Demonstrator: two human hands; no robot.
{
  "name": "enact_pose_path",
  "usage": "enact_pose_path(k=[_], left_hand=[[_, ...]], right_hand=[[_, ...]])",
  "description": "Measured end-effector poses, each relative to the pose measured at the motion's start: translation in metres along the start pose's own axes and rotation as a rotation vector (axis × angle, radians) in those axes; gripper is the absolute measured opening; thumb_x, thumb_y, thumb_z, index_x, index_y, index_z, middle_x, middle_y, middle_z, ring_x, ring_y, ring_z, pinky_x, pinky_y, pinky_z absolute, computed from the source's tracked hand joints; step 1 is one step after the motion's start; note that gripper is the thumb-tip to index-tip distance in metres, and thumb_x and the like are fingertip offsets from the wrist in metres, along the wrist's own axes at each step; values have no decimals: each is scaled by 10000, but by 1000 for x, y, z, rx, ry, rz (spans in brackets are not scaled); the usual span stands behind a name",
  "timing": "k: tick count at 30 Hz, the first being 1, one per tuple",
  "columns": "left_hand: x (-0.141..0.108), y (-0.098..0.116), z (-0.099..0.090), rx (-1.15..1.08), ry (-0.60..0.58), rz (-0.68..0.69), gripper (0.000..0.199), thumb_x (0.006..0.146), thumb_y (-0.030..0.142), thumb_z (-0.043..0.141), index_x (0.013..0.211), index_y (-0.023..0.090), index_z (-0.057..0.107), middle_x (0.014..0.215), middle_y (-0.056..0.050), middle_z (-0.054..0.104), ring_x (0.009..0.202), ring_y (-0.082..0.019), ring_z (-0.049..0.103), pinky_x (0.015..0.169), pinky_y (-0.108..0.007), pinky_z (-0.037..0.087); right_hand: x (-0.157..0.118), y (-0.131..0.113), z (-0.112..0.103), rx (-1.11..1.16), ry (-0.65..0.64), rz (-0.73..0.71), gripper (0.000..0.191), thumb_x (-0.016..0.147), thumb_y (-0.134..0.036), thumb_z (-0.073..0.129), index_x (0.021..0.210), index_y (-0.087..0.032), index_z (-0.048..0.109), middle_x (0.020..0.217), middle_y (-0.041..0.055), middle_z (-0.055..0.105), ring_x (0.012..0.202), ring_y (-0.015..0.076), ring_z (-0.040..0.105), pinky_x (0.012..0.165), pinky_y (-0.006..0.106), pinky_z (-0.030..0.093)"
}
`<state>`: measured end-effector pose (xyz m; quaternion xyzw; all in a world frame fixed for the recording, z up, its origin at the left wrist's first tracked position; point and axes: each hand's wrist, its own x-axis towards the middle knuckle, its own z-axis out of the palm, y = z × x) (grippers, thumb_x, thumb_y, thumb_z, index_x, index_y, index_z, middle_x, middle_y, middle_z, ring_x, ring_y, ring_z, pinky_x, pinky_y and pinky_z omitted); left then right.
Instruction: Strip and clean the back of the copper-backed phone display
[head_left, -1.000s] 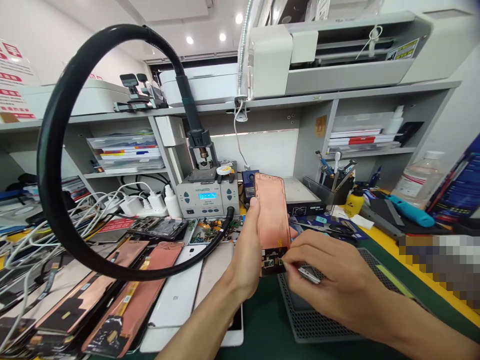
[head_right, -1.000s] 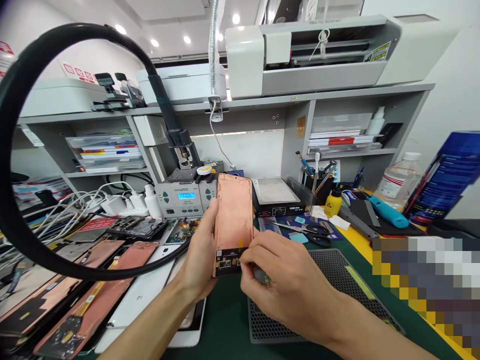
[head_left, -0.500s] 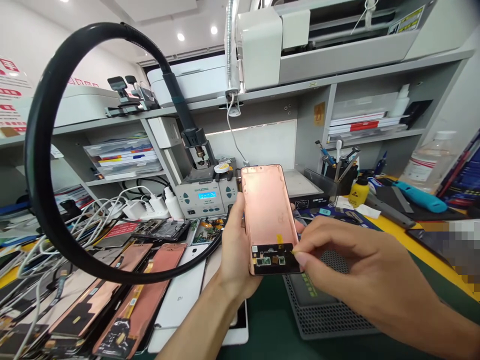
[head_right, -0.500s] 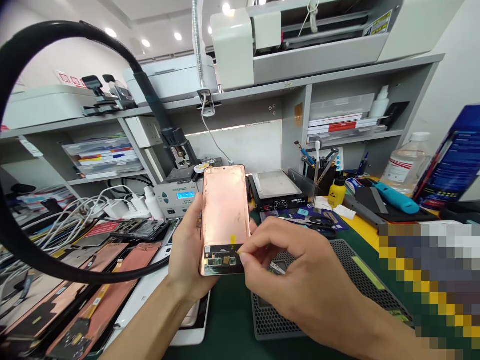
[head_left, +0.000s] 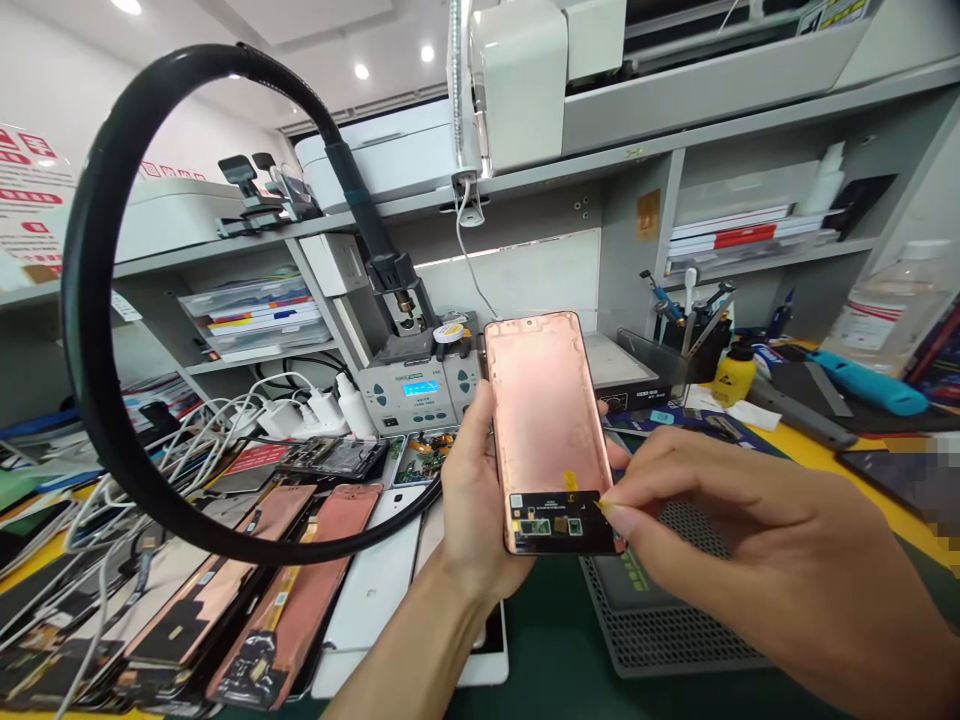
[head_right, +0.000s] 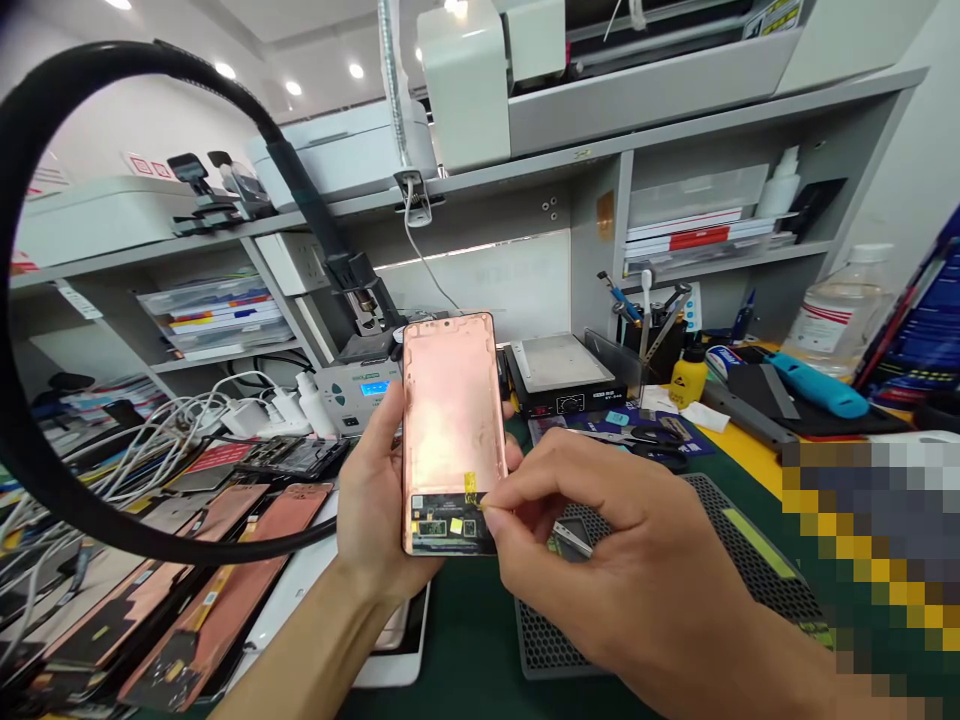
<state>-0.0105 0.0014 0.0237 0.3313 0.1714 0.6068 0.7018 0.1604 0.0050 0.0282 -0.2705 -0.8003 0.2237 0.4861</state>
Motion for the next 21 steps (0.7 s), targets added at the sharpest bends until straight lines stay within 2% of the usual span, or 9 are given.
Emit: enact_pose_path(k=[4,11,21], left_hand=[[-1,0,-1,-7,-36,-4,654,997,633,385,1284,117,665,1157,-145,740,1052,-329,710,888,-413,572],[-2,-2,-4,3,19,12,627,965,653,453,1281,161,678,1019,-126,771,989,-325,727,852,-420,576],[-3,0,-1,1,-46,0,669,974,671,402,1330,161,650,1095,-133,756,1033,-326,714,864,-414,566]], right_hand=[[-1,0,0,2,0,-10,99,846,-192,699,769,-252,711,748,-50,705,644,89,648,618,191,495],[0,3,0,4,7,-65,107,850,-180,692,771,-251,706,738,-31,705,634,119,655,608,234,513],[-1,2,0,-31,25,-106,96,847,-179,700,778,-246,701,723,-42,695,638,104,654,597,221,509]])
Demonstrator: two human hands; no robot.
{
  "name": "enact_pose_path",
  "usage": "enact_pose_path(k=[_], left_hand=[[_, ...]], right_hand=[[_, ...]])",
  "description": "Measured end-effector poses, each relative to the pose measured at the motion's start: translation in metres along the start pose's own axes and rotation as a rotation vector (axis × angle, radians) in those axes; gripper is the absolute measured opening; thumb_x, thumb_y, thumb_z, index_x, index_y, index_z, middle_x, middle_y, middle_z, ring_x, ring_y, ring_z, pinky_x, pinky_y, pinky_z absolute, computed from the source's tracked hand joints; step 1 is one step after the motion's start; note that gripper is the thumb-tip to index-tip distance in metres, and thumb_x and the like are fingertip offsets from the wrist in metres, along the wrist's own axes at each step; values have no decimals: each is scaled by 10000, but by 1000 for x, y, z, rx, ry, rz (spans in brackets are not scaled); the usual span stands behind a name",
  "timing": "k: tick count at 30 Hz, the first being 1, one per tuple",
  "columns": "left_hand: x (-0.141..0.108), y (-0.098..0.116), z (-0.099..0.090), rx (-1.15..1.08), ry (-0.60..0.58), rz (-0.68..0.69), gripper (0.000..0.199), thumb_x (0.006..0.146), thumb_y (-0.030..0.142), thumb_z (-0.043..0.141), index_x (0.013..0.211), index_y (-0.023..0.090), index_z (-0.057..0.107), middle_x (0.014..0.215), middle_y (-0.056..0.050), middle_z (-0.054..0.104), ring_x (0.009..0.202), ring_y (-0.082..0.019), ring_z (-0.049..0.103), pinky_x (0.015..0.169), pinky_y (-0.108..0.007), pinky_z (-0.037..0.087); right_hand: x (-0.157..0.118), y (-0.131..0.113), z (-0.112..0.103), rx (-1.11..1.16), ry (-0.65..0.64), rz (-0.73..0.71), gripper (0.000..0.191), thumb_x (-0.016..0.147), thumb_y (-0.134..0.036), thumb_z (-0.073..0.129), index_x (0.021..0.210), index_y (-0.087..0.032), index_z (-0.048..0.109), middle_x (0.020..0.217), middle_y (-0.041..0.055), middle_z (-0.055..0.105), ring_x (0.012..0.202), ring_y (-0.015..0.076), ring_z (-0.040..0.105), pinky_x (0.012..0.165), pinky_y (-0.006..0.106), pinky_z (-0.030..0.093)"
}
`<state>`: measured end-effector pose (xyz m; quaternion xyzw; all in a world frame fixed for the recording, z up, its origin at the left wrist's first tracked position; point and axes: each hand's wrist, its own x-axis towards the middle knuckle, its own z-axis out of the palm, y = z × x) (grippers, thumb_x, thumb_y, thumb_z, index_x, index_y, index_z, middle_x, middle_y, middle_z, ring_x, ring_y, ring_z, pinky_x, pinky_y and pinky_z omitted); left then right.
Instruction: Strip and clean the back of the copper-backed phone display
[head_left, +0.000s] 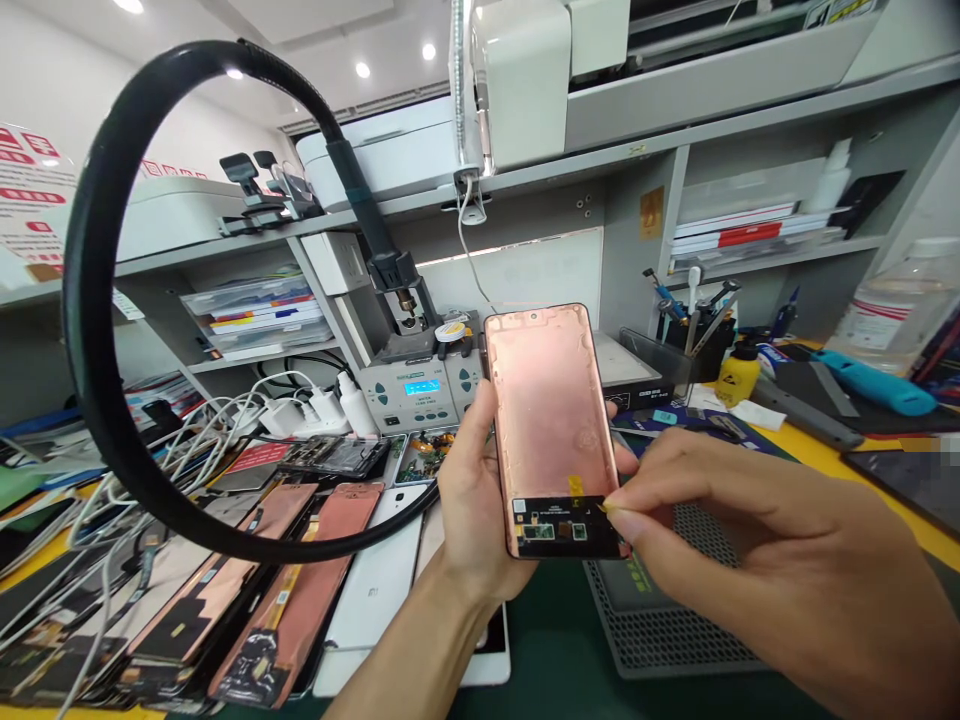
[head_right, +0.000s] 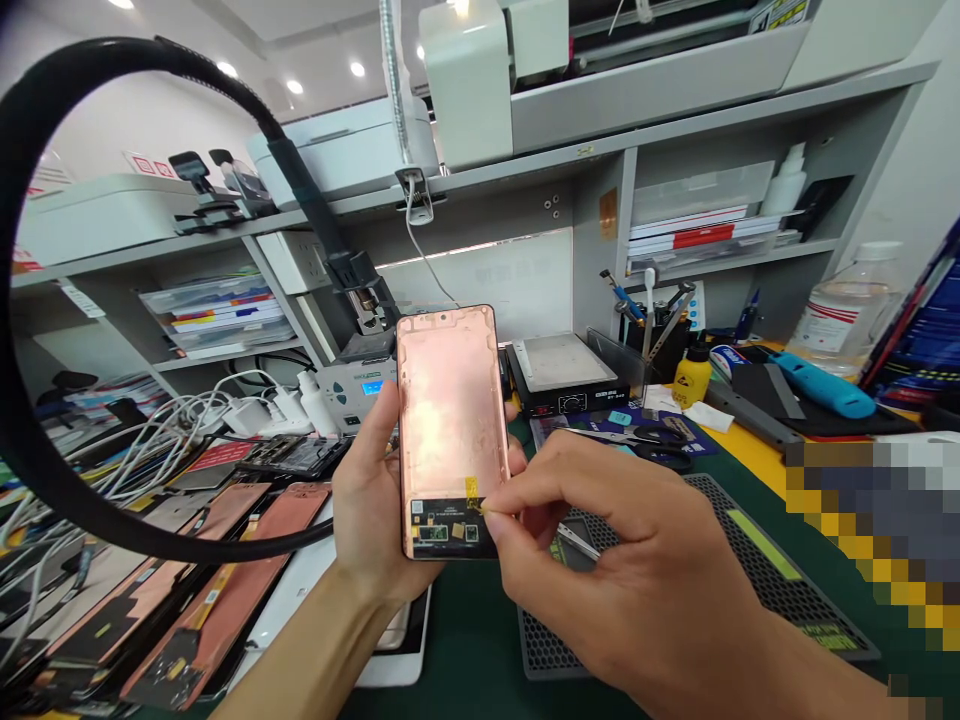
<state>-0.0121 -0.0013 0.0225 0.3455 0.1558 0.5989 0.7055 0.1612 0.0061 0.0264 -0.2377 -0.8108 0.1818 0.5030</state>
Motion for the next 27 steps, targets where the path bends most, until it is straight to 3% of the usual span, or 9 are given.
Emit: enact_pose_path(k=[13,27], left_hand=[[-2,0,-1,36,47,15,647,945,680,463,1296,176,667,1026,-125,769,1019,-333,724,851,-424,571],[0,-2,0,-12,-1,-10,663,966,669,418,1293,147,662,1048,-128,771,1022,-343,727,885,-436,557]], right_hand=[[-2,2,0,20,-1,-26,84,846,-171,709,813,-249,706,735,-14,706,647,144,670,609,273,529],[-9,6,3,-26,16,-70,110,858,-155,692,841,-264,692,754,-20,692,671,144,653,616,290,504]])
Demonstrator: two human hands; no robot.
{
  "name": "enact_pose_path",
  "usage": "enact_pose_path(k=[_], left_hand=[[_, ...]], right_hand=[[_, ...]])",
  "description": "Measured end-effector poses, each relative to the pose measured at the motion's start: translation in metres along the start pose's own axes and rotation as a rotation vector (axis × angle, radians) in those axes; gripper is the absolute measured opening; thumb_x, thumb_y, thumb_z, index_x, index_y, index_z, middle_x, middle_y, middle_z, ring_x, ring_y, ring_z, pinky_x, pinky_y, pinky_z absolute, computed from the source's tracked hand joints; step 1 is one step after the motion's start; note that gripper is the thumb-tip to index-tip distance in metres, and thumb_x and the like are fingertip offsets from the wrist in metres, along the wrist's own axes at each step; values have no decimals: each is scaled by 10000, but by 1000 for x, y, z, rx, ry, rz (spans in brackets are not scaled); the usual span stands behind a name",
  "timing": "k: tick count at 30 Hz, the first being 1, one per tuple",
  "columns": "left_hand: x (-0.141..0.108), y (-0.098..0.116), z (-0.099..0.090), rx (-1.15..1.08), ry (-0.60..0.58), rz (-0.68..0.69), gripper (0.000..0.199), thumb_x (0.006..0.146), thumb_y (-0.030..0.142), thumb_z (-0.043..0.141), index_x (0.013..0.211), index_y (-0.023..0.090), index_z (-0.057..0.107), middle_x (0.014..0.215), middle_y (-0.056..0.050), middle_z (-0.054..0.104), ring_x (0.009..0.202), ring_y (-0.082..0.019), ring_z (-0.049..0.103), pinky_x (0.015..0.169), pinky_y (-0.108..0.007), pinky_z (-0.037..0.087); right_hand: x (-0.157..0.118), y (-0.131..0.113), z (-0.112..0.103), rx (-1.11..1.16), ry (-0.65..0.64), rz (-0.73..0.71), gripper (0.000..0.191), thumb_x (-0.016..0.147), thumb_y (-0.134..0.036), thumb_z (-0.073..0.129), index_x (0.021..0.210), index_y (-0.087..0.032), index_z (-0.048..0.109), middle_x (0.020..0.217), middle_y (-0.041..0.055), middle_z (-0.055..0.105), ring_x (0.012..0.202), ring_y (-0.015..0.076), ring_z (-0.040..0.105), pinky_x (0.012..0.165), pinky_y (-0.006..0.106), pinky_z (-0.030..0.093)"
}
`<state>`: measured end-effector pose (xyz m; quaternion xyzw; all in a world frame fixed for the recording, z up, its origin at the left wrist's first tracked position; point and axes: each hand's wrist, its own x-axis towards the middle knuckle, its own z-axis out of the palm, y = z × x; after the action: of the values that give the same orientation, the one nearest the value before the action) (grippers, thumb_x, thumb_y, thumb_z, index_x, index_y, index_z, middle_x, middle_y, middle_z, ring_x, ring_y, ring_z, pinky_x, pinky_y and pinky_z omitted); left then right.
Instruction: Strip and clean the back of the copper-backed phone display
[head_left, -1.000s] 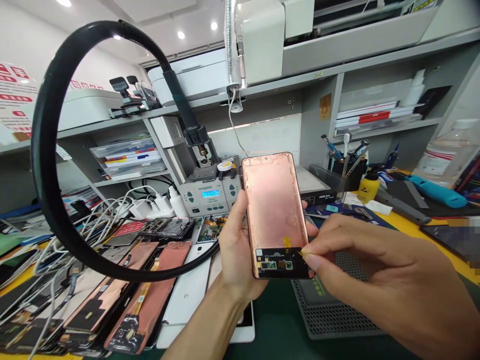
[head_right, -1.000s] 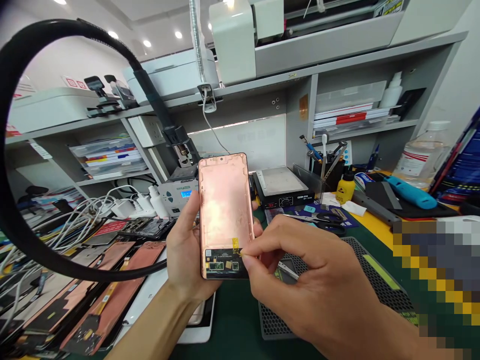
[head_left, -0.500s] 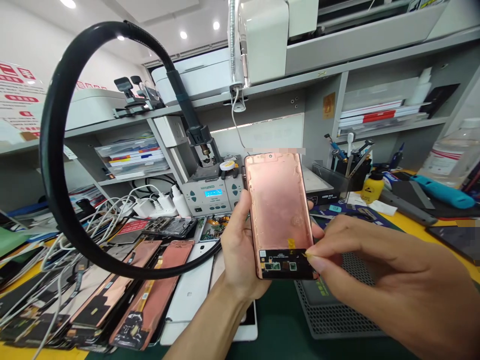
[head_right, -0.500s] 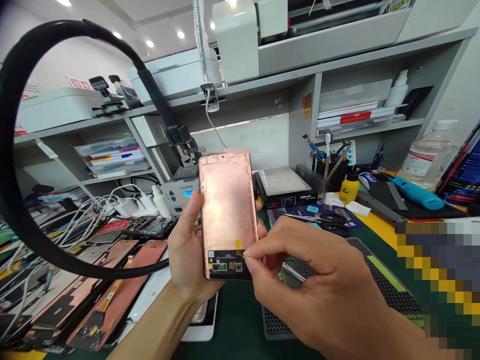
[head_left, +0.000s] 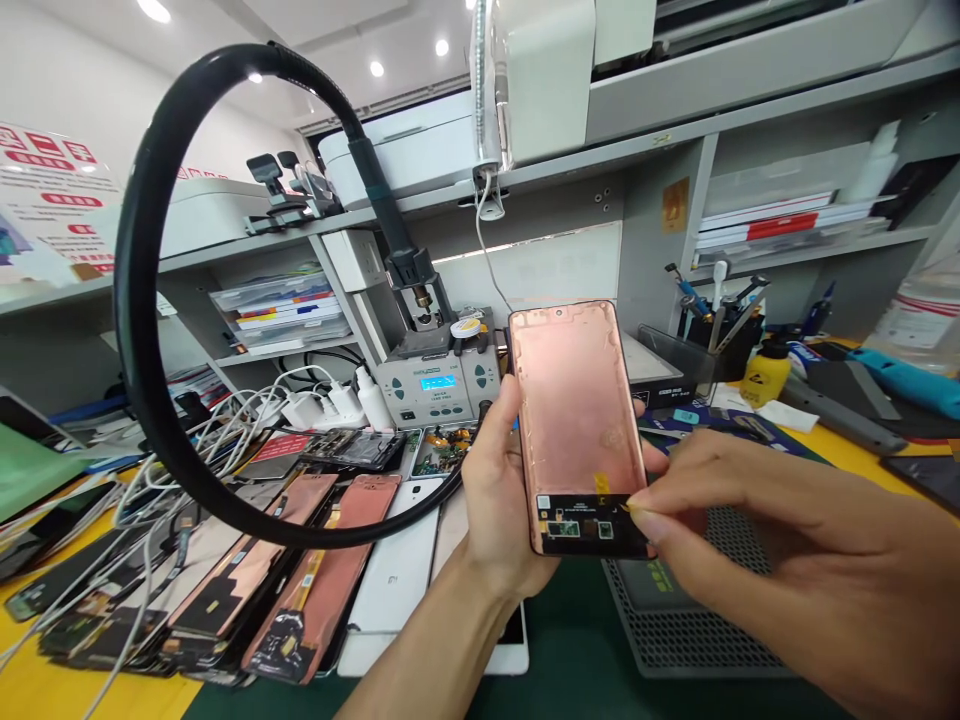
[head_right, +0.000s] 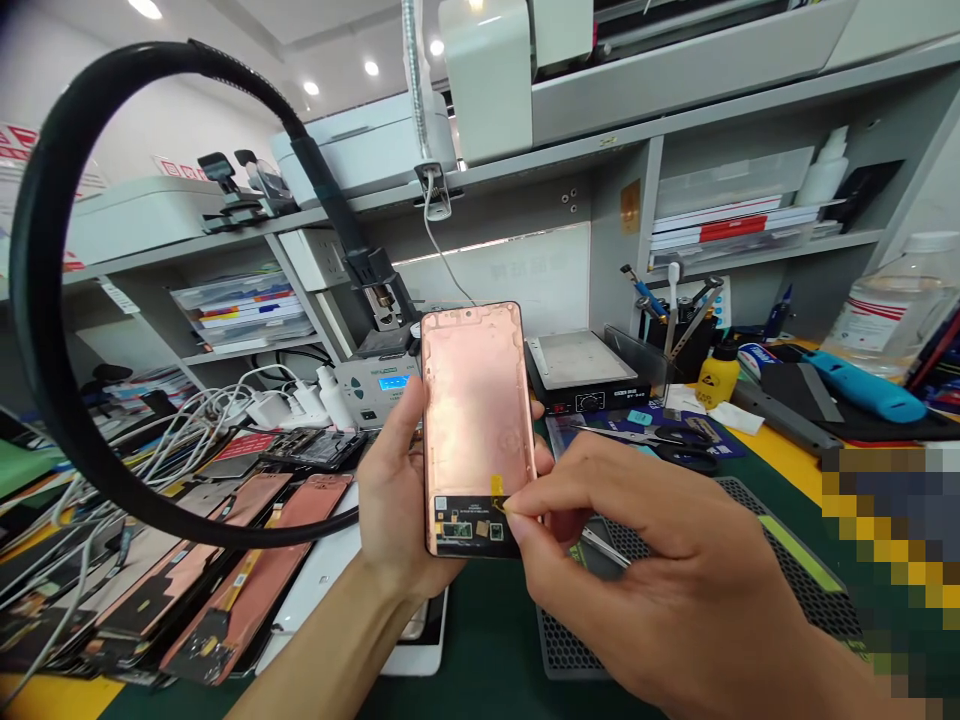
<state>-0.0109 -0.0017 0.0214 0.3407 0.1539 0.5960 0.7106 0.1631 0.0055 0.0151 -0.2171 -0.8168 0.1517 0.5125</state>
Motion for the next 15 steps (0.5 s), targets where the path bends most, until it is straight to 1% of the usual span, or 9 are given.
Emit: enact_pose_path(k=[3,6,9,12,15], left_hand=[[0,0,-1,11,27,3,642,961,661,443,1270,148,673,1058,-126,772,1025,-346,728,894,-438,554],[1,0,-2,16,40,8,638,952,664,466,1277,154,668,1074,-126,771,1036,-349,727,901,-441,554],[1,0,-3,12,41,18,636,948,666,474,1291,163,661,1091,-121,770,1052,-349,723,910,-439,554],[0,0,-1,13,40,26,622,955,654,471,1293,169,663,1094,-115,770,1056,-347,722,916,-439,554],[0,0,2,34,41,44,616,963,641,466,1265,151,685,1070,-126,770,1043,-353,722,911,-449,558]], right_hand=[[-1,1,2,-23,22,-5,134,863,-152,687,864,-286,694,782,-14,702,700,167,667,639,315,516],[0,2,3,-31,20,-1,130,865,-166,682,858,-295,698,785,-10,709,694,181,673,627,327,523],[0,2,3,-28,31,7,132,863,-174,683,851,-305,697,773,-17,707,681,184,672,616,332,524],[0,1,4,-35,34,6,136,866,-174,685,867,-310,698,790,-21,712,695,184,678,639,335,531],[1,0,4,-63,29,-33,133,879,-166,677,896,-296,694,802,-13,716,712,177,683,670,331,537]])
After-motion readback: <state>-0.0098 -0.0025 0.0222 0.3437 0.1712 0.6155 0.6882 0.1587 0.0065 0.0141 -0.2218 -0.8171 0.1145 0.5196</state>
